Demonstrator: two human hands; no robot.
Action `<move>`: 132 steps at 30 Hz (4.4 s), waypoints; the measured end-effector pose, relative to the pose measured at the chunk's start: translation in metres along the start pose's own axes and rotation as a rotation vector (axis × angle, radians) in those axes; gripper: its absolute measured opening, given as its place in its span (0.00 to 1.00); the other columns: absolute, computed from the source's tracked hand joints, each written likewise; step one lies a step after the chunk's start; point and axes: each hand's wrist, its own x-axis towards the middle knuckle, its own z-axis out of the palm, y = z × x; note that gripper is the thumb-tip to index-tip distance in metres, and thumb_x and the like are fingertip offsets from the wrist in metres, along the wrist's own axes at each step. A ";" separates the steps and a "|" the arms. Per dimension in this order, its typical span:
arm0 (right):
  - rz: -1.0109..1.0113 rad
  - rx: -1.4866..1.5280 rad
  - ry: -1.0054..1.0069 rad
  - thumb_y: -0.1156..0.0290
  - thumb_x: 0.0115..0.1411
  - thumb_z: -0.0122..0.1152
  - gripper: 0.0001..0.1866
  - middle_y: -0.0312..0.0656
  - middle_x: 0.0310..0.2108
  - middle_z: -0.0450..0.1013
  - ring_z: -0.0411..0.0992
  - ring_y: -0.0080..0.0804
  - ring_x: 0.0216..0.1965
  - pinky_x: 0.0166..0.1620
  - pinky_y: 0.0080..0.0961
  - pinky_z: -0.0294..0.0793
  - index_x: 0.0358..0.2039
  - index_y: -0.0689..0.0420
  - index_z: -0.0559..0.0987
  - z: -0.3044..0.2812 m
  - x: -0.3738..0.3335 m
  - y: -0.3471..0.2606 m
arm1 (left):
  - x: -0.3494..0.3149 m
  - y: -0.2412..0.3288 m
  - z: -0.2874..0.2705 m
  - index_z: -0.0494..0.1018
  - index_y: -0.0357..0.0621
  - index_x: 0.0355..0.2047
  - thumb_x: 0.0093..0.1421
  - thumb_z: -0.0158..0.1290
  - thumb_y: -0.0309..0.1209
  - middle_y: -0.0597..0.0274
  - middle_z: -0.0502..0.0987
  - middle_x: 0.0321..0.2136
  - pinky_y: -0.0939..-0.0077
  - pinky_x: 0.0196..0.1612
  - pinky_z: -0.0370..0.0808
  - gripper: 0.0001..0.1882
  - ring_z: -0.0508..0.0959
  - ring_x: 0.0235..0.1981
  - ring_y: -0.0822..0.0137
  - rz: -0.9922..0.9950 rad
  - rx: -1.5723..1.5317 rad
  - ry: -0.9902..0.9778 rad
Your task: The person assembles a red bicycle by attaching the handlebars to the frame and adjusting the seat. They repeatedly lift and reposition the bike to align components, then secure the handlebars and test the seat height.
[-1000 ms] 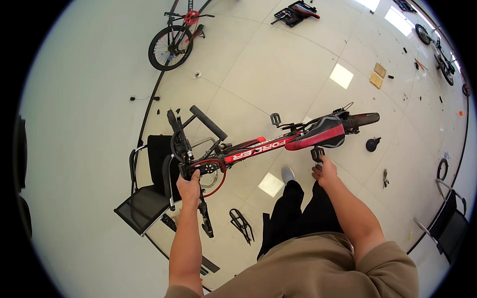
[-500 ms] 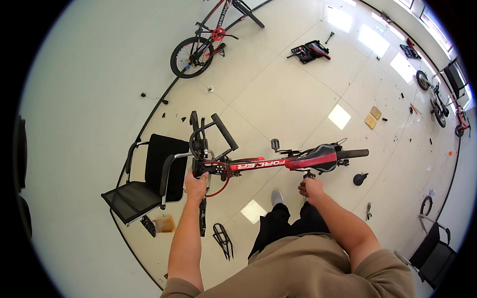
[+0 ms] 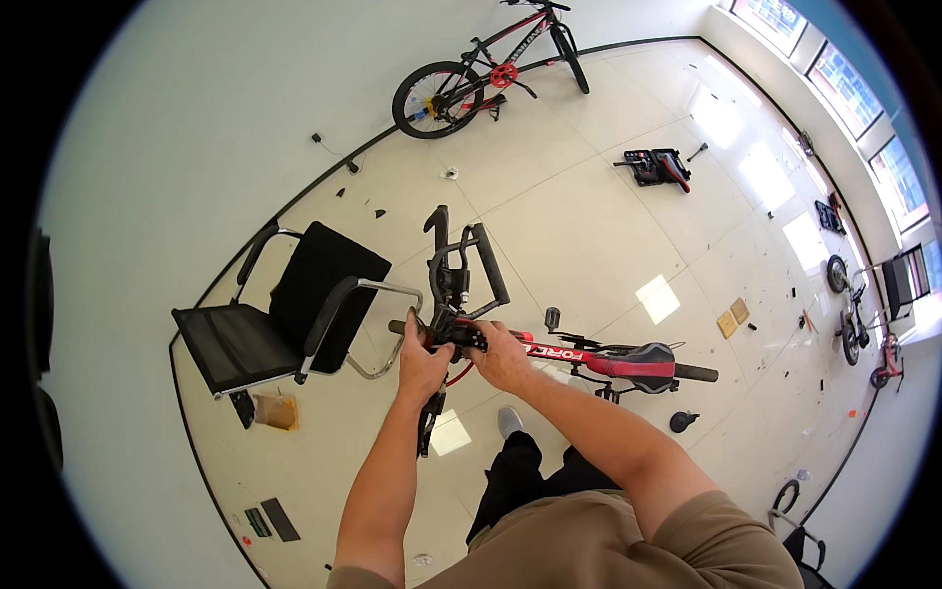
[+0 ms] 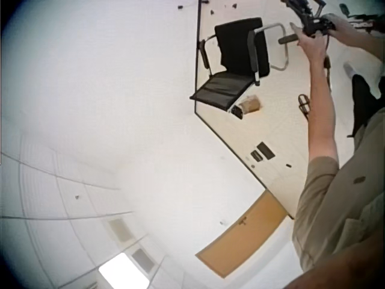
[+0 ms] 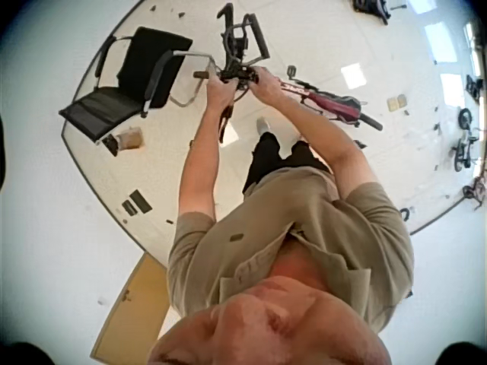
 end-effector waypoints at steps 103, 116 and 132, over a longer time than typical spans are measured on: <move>0.356 0.081 -0.060 0.63 0.54 0.77 0.31 0.56 0.51 0.72 0.74 0.48 0.50 0.53 0.42 0.76 0.56 0.61 0.77 0.003 -0.008 -0.005 | -0.054 -0.016 -0.033 0.76 0.36 0.45 0.67 0.59 0.23 0.64 0.82 0.33 0.78 0.40 0.76 0.07 0.78 0.33 0.75 0.010 -0.431 0.130; 0.124 0.048 -0.212 0.65 0.55 0.76 0.29 0.54 0.54 0.71 0.73 0.51 0.56 0.57 0.41 0.74 0.54 0.61 0.77 -0.026 0.010 0.002 | -0.020 -0.030 -0.064 0.73 0.35 0.60 0.68 0.50 0.18 0.56 0.82 0.46 0.67 0.55 0.76 0.20 0.81 0.46 0.66 -0.170 -0.798 -0.138; 0.233 -0.223 -0.167 0.53 0.53 0.80 0.30 0.52 0.41 0.76 0.77 0.51 0.45 0.50 0.44 0.76 0.43 0.63 0.76 -0.026 0.013 -0.005 | -0.057 -0.034 -0.019 0.53 0.34 0.73 0.53 0.72 0.33 0.51 0.73 0.56 0.69 0.52 0.78 0.54 0.79 0.49 0.61 -0.186 -0.468 0.060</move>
